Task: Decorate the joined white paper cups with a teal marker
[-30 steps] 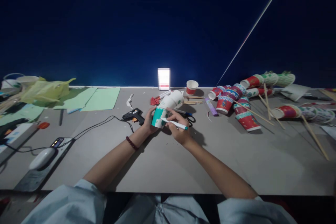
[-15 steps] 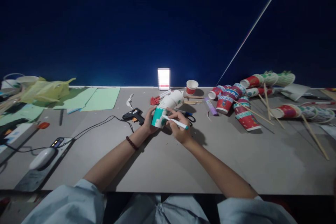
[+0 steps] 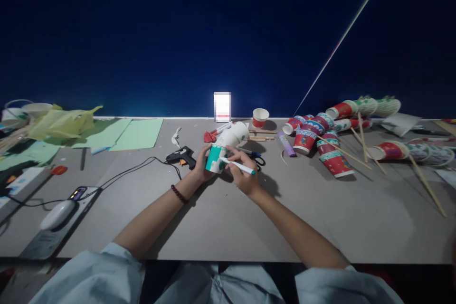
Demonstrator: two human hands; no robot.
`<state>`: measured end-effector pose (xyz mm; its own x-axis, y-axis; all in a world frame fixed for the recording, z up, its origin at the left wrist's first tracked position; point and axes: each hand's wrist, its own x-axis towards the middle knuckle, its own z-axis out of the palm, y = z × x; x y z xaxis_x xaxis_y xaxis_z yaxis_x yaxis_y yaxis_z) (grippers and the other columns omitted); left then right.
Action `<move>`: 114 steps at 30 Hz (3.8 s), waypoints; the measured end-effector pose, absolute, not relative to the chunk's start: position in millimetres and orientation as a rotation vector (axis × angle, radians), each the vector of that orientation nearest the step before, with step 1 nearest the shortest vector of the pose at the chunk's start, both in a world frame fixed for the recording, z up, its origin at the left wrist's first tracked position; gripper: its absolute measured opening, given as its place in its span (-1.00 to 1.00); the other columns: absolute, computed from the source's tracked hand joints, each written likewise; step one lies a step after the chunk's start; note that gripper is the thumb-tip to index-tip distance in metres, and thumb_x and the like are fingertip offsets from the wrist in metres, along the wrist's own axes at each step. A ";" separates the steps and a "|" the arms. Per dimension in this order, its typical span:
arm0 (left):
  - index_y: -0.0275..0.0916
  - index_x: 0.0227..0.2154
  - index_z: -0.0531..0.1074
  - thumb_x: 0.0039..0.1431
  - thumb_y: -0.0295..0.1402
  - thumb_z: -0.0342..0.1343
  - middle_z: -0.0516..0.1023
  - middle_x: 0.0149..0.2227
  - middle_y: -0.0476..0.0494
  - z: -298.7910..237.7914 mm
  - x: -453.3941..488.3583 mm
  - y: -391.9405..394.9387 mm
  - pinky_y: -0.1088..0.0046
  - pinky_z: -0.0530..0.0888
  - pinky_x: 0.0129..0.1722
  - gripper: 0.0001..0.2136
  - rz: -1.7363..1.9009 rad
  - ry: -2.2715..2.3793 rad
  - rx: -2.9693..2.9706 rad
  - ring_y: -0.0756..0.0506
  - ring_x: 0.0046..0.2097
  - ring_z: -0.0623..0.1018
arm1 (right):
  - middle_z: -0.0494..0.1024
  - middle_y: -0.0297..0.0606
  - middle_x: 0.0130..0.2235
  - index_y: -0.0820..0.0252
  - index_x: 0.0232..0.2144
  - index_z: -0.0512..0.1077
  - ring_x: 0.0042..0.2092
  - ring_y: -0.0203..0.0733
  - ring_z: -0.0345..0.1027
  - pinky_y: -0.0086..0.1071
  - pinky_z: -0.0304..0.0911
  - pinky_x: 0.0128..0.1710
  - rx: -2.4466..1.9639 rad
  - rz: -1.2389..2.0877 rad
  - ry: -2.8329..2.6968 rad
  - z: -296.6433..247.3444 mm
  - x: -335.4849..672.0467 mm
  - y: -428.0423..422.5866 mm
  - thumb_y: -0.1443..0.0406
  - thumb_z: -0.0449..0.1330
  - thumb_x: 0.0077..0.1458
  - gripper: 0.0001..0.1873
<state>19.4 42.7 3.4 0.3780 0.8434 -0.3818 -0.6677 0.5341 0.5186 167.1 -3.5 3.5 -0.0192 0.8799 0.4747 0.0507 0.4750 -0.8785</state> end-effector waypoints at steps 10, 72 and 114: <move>-0.34 -0.39 0.48 0.08 -0.16 0.13 0.56 -0.49 -0.17 2.2 19.7 43.6 0.42 0.44 -0.51 -0.72 0.986 0.667 0.291 -0.09 -0.51 0.53 | 0.62 -0.13 -0.07 0.10 -0.50 0.42 0.03 0.07 0.49 -0.20 0.44 -0.21 -0.909 0.834 -1.507 10.0 169.1 -6.5 0.27 0.17 0.07 -0.89; -0.32 -0.42 0.50 -0.02 -0.18 0.25 0.55 -0.49 -0.11 2.2 22.8 44.9 0.46 0.39 -0.50 -0.74 1.075 0.632 0.287 -0.05 -0.51 0.49 | 0.53 -0.04 0.08 0.14 -0.36 0.46 -0.08 0.00 0.56 -0.26 0.49 -0.27 -1.005 0.843 -1.530 11.9 160.8 -8.9 0.33 0.18 0.04 -0.93; -0.30 -0.41 0.48 0.00 -0.19 0.23 0.56 -0.47 -0.12 -0.7 23.3 46.1 0.46 0.46 -0.43 -0.76 1.086 0.640 0.277 -0.06 -0.47 0.53 | 0.65 -0.09 -0.12 0.11 -0.48 0.45 0.13 0.10 0.41 -0.11 0.42 -0.06 -0.995 0.816 -1.592 17.8 162.9 -10.5 0.34 0.20 0.01 -0.94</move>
<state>23.3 46.1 -0.7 0.3103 0.8854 -0.3462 -0.7317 0.4549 0.5077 162.9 -10.5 17.8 -0.1138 0.9055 0.4088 0.1968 0.4238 -0.8841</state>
